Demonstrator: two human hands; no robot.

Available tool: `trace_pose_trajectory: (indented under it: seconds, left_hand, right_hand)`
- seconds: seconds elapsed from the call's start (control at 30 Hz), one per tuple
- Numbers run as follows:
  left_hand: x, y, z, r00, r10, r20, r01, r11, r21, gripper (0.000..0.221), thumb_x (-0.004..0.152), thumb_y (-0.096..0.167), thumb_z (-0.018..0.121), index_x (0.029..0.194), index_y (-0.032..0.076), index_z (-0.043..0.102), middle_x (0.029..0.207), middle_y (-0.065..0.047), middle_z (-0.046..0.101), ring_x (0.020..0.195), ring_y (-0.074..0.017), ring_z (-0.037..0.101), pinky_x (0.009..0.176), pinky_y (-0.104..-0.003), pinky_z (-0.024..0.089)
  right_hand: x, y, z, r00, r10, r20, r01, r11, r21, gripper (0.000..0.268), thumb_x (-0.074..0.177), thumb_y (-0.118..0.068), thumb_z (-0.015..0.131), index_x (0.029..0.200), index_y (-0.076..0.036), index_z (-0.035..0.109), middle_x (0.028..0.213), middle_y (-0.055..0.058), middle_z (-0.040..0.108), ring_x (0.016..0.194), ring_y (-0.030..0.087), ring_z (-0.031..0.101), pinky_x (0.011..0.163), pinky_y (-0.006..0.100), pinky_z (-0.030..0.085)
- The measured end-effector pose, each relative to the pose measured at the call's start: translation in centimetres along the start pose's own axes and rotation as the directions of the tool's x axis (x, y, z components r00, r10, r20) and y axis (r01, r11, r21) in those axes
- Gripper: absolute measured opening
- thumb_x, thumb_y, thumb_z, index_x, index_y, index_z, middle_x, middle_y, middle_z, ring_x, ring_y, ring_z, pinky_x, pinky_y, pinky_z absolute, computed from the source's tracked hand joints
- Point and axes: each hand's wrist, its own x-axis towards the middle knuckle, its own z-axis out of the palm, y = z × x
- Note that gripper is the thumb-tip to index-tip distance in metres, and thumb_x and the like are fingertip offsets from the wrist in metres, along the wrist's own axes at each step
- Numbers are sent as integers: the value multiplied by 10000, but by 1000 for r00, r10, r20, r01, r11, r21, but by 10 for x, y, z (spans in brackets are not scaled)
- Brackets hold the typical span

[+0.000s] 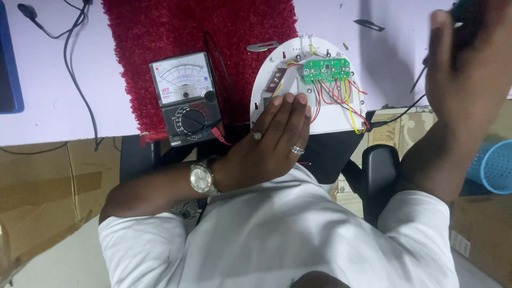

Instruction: Connecting wires to a circuit board and securing them with a screwdriver while testing with a multimeter.

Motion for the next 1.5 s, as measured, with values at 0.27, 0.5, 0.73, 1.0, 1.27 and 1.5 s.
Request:
trace_pose_trajectory:
  seconds: [0.27, 0.5, 0.73, 1.0, 1.27, 1.5]
  left_hand:
    - [-10, 9, -2, 991, -31, 128, 40, 996, -74, 380, 1187, 105, 388, 1463, -55, 593, 1478, -252, 613, 1383, -391, 610, 1229, -490, 478]
    - [-9, 6, -5, 995, 3, 103, -4, 1000, 9, 316, 1206, 149, 498, 1438, -8, 644, 1461, -216, 616, 1328, -345, 666, 1174, -445, 532]
    - [-8, 3, -2, 994, 15, 108, -16, 1000, 12, 312, 1206, 150, 523, 1437, -37, 618, 1438, -249, 630, 1335, -367, 643, 1177, -443, 543]
    - [-7, 3, -2, 997, 2, 82, -2, 1000, 2, 293, 1198, 150, 564, 1415, -27, 650, 1423, -230, 650, 1318, -357, 654, 1164, -437, 546]
    - [-7, 4, -3, 995, 11, 99, -10, 1000, -9, 300, 1185, 115, 516, 1410, -35, 646, 1425, -253, 635, 1324, -376, 641, 1165, -449, 556]
    - [-8, 1, -4, 993, 36, 109, -32, 999, -36, 333, 1180, 101, 457, 1409, -59, 638, 1432, -283, 610, 1333, -393, 629, 1164, -455, 569]
  right_hand:
    - [21, 41, 33, 963, -99, 251, 150, 970, -192, 339, 1305, -149, 914, 1205, 29, 644, 1043, 160, 769, 857, 474, 679, 715, 557, 431]
    - [-9, -44, 11, 923, -21, -383, 223, 842, 491, 276, 1289, -47, 486, 1238, 220, 535, 1183, 363, 589, 843, 391, 576, 660, 440, 577]
    - [-22, -71, 4, 909, -63, -413, 251, 872, 419, 359, 1186, -66, 574, 1247, 160, 302, 909, 363, 651, 757, 403, 628, 690, 387, 395]
    - [-13, -56, 20, 908, -127, -399, 346, 765, 543, 647, 1090, 69, 644, 1571, -165, 280, 1109, 479, 584, 727, 510, 687, 759, 523, 504]
    - [-9, -58, 20, 896, -165, -413, 376, 775, 508, 599, 1078, 44, 620, 1510, -141, 249, 1195, 277, 463, 705, 451, 714, 760, 415, 462]
    - [-7, -61, 20, 888, -167, -428, 391, 763, 514, 592, 1060, 63, 622, 1487, -115, 252, 784, 332, 600, 685, 415, 686, 672, 383, 456]
